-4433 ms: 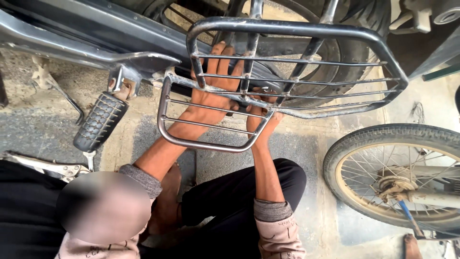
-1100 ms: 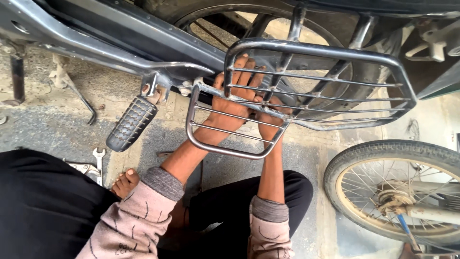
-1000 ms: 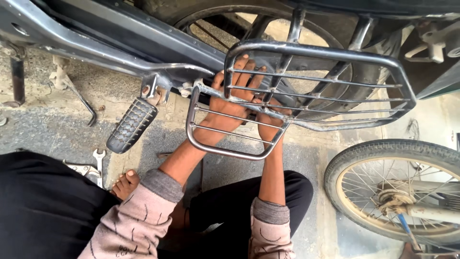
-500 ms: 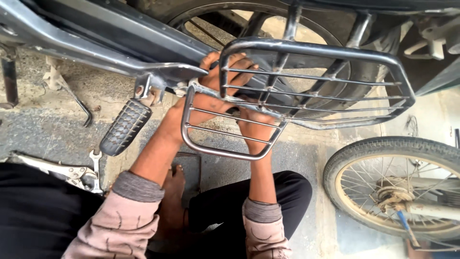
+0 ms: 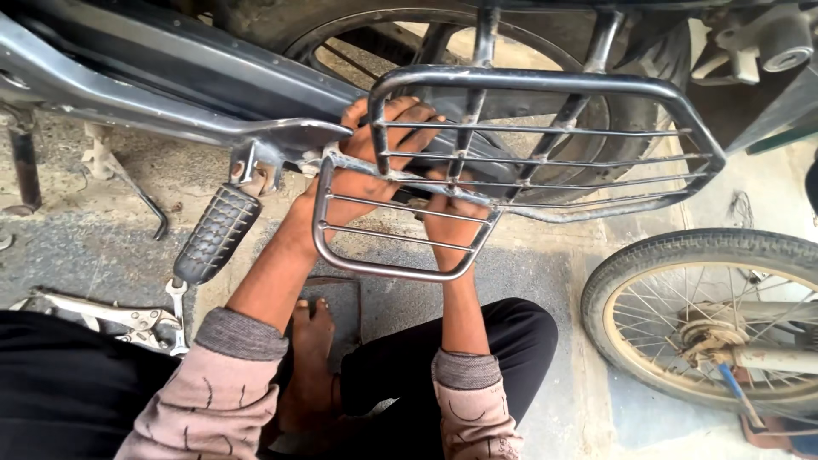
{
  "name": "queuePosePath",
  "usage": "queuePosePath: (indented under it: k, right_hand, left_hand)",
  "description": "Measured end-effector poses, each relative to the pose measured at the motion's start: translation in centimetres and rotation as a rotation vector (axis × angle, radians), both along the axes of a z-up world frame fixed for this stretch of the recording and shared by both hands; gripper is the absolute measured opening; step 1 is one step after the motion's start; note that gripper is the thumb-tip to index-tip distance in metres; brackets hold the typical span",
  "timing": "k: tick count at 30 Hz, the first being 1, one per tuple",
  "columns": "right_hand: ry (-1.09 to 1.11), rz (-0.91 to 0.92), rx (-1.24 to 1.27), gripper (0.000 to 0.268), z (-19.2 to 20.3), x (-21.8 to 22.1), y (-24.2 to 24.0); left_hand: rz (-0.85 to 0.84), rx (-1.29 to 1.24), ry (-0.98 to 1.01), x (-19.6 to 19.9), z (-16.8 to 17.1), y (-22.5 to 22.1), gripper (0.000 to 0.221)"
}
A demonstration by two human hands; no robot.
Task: The person sits on the ground beside a motorcycle and works on a metal side rack near the footpeg, threading and tightening its fasteners by hand and checking the fit of the rack against the bike's frame. They reposition the rack and continue securing it, then reach toward the motorcycle body at the end.
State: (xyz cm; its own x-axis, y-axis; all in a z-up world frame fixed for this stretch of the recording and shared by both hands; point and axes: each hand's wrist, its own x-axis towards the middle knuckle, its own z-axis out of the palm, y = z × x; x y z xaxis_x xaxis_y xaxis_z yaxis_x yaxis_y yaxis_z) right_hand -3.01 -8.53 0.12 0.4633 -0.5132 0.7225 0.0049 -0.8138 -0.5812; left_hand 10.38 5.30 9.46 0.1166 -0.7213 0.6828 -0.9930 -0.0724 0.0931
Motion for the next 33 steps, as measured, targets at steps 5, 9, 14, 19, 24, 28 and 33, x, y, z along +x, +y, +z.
queuePosePath:
  k: [5,9,14,19,24,28,33]
  right_hand:
    - [-0.216,-0.052,0.644,0.011,-0.2,-1.3,-0.1]
    - [-0.321,-0.071,1.220,0.020,1.2,-2.7,0.9]
    - [-0.450,-0.001,1.544,0.011,1.1,-3.1,1.1]
    - [-0.704,0.086,1.602,0.009,-2.4,-3.3,-0.2]
    - [-0.420,-0.069,0.869,0.016,-0.5,-3.0,2.3]
    - [-0.317,-0.077,0.619,0.020,-1.5,-2.7,1.7]
    - [-0.205,-0.095,0.507,0.011,-1.1,-2.9,1.1]
  left_hand:
    - [0.026,-0.002,0.039,-0.7,0.5,0.2,0.062]
    - [0.114,0.046,0.001,-1.9,0.4,-0.7,0.072]
    - [0.187,0.093,0.038,-2.7,-1.9,-2.6,0.085]
    - [0.285,0.079,-0.066,-2.7,-3.0,-2.8,0.082]
    - [0.277,0.073,-0.028,-3.0,-3.3,-3.2,0.086]
    - [0.247,0.074,-0.002,-2.6,-3.0,-2.8,0.090]
    - [0.117,0.046,0.132,-2.5,-1.0,-1.7,0.104]
